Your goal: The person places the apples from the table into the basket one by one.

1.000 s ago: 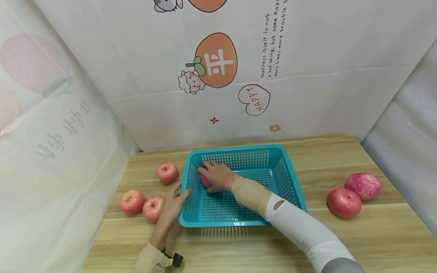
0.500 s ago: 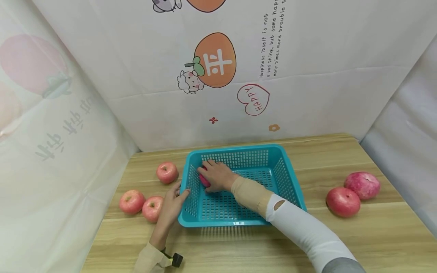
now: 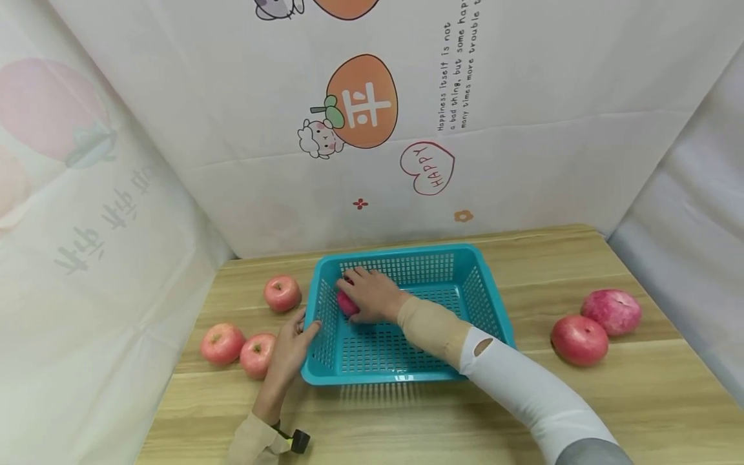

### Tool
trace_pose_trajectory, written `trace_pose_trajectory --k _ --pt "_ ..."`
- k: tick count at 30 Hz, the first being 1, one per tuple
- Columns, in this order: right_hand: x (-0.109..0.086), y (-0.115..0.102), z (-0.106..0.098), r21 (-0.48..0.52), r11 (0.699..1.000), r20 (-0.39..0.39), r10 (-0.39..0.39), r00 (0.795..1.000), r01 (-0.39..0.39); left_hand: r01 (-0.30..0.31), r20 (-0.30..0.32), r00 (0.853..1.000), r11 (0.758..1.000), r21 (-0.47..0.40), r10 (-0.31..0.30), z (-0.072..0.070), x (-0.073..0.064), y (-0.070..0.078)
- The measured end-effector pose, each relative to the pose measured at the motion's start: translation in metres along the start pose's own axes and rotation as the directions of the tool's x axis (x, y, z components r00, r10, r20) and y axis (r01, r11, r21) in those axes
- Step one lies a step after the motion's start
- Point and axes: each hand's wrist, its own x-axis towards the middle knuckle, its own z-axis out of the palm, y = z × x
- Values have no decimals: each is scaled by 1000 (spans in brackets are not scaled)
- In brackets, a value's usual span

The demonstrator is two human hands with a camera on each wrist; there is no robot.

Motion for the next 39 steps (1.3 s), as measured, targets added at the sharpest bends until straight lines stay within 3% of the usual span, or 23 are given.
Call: trace_pose_trajectory --k 15,24,39 --pt "-23 10 -29 -27 1000 -37 1 999 -2 2 -10 1000 1000 5 -2 1 -1 4" --pt "-40 7 -45 -49 998 -16 28 999 -28 24 -22 1000 999 29 -23 1 -2 4" --pt "-69 13 -57 -97 994 -10 47 999 -48 20 -22 1000 1000 23 -20 1 -2 2"
